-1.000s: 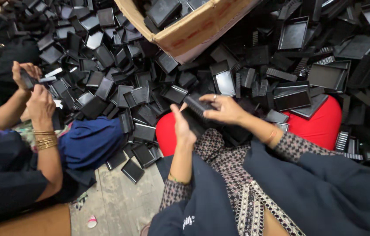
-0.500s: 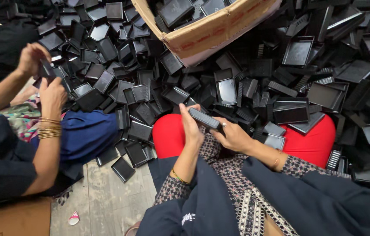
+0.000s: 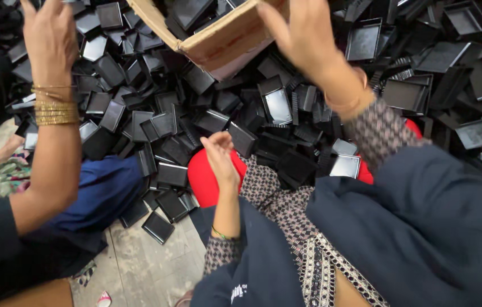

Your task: The person sits on the floor and repeatedly picks up two black plastic components from a large pile. They align and press the parts together to form a single unit, then place the assembled piece into a nearby cardboard box. The process is repeated continuously with new parts from the pile.

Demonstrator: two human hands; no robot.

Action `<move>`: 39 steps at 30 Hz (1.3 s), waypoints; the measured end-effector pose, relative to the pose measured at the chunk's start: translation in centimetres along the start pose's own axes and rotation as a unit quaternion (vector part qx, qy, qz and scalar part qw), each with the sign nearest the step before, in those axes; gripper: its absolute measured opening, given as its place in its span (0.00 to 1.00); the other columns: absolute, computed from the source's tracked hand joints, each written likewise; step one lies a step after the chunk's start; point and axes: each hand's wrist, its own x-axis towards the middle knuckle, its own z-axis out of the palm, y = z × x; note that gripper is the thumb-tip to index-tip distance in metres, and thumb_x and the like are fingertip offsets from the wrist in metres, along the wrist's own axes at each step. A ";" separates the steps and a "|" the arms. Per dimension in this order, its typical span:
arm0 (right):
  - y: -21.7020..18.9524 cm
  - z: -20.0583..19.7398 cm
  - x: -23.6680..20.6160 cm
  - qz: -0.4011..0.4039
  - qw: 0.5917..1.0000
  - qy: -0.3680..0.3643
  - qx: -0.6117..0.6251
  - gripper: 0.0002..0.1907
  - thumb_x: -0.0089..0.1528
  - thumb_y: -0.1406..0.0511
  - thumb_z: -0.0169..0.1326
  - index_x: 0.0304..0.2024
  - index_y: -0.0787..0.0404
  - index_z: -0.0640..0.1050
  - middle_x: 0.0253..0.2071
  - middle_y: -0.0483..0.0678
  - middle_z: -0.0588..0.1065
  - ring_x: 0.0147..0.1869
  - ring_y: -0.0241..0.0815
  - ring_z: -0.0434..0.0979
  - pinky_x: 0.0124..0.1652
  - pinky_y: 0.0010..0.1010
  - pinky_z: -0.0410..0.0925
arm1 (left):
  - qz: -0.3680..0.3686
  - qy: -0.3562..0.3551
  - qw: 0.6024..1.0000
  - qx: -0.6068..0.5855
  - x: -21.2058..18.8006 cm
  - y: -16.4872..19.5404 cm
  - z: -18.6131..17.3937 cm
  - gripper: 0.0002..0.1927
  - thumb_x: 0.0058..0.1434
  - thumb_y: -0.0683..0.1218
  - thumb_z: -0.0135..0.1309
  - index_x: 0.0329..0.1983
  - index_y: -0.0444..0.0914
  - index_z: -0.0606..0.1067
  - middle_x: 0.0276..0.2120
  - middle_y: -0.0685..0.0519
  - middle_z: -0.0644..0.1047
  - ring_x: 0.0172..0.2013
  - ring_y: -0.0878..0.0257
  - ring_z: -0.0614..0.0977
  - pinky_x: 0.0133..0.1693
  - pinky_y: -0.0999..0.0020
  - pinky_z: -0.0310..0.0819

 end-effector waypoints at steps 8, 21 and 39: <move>4.8 7.9 -17.5 0.074 0.961 -0.168 -0.205 0.09 0.57 0.62 0.60 0.31 0.61 0.79 0.32 0.54 0.74 0.37 0.54 0.76 0.37 0.48 0.67 | -0.050 -0.012 0.997 0.052 0.4 -3.7 -2.7 0.21 0.73 0.58 0.43 0.49 0.36 0.74 0.46 0.50 0.79 0.48 0.61 0.80 0.50 0.65 0.73; -6.4 8.6 -15.4 0.091 0.949 -0.219 0.210 0.15 0.62 0.59 0.63 0.36 0.64 0.76 0.33 0.54 0.73 0.39 0.54 0.77 0.39 0.42 0.69 | -0.113 -0.129 0.953 -0.249 -0.3 1.3 0.2 0.26 0.72 0.55 0.53 0.67 0.37 0.68 0.55 0.46 0.76 0.54 0.53 0.78 0.57 0.53 0.74; -6.1 15.3 -20.9 -0.034 0.947 -0.297 -0.114 0.44 0.43 0.54 0.69 0.58 0.65 0.71 0.48 0.55 0.69 0.49 0.52 0.71 0.40 0.44 0.67 | -0.209 0.017 0.948 -0.239 1.4 0.4 -4.5 0.37 0.69 0.72 0.38 0.60 0.37 0.72 0.49 0.46 0.81 0.43 0.55 0.83 0.44 0.59 0.80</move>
